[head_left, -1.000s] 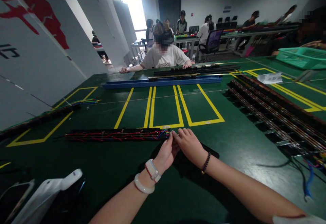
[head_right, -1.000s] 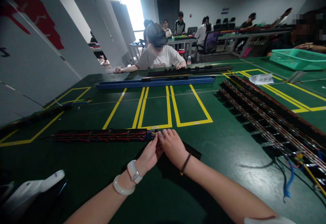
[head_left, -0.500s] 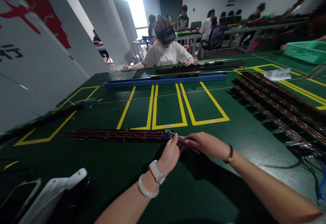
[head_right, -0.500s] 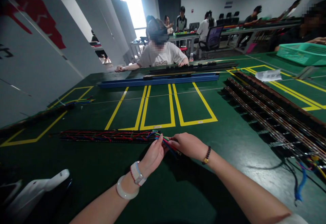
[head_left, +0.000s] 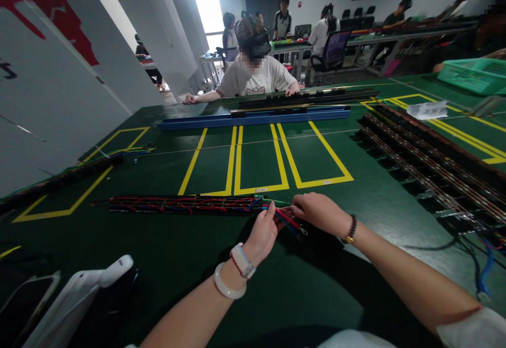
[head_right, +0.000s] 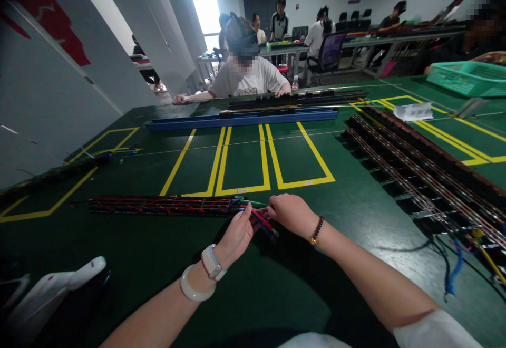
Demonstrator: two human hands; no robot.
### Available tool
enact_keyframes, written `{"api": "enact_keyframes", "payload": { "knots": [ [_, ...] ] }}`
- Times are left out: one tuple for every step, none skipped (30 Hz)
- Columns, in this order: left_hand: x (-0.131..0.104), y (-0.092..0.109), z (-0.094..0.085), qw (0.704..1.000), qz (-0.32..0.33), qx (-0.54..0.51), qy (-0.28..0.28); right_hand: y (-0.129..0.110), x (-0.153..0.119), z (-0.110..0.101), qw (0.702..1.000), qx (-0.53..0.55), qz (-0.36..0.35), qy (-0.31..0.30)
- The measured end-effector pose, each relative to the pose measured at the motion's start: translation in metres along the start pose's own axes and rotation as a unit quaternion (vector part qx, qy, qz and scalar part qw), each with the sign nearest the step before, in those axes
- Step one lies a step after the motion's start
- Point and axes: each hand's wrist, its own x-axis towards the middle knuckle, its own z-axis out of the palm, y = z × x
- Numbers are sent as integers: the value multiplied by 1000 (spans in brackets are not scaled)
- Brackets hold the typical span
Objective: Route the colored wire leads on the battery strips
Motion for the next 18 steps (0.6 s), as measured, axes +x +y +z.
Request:
{"api": "enact_keyframes", "payload": {
  "knots": [
    [-1, 0, 1, 1000, 0, 3, 0, 2, 1, 0, 1000, -14, 3, 10],
    [-1, 1, 1, 1000, 1, 6, 3, 5, 3, 1, 1000, -24, 4, 20],
    [-2, 1, 2, 1000, 0, 7, 9, 8, 5, 1, 999, -31, 1, 29],
    [-3, 1, 3, 1000, -2, 7, 17, 11, 8, 2, 999, -37, -6, 36],
    [-4, 2, 3, 1000, -7, 7, 24, 15, 12, 2, 998, -45, -15, 43],
    [-5, 2, 3, 999, -13, 10, 29, 18, 16, 3, 997, -53, -26, 49],
    [-5, 2, 3, 999, -19, 15, 32, 21, 21, 3, 996, -63, -38, 55],
    [-6, 2, 2, 999, -23, 23, 35, 25, 25, 4, 994, -73, -51, 63],
    [-6, 2, 1, 999, -26, 31, 36, 27, 30, 4, 992, -84, -63, 73],
    [-6, 2, 0, 998, -30, 39, 34, 30, 34, 5, 990, -93, -72, 83],
    [-6, 2, -1, 998, -34, 43, 30, 33, 39, 6, 987, -101, -81, 92],
    [-7, 2, -3, 998, -37, 43, 24, 35, 44, 6, 985, -107, -88, 100],
    [-7, 2, -4, 998, -41, 40, 17, 38, 49, 7, 983, -113, -94, 107],
    [-7, 2, -4, 998, -44, 36, 8, 40, 53, 7, 982, -117, -100, 113],
    [-7, 2, -5, 998, -47, 35, -3, 42, 58, 8, 980, -120, -105, 117],
    [-7, 2, -6, 998, -48, 36, -16, 43, 63, 8, 979, -122, -110, 119],
    [-7, 1, -6, 998, -49, 40, -28, 44, 68, 8, 978, -124, -113, 121],
    [-7, 1, -6, 997, -50, 45, -37, 45, 72, 9, 978, -126, -114, 122]
  ]
}}
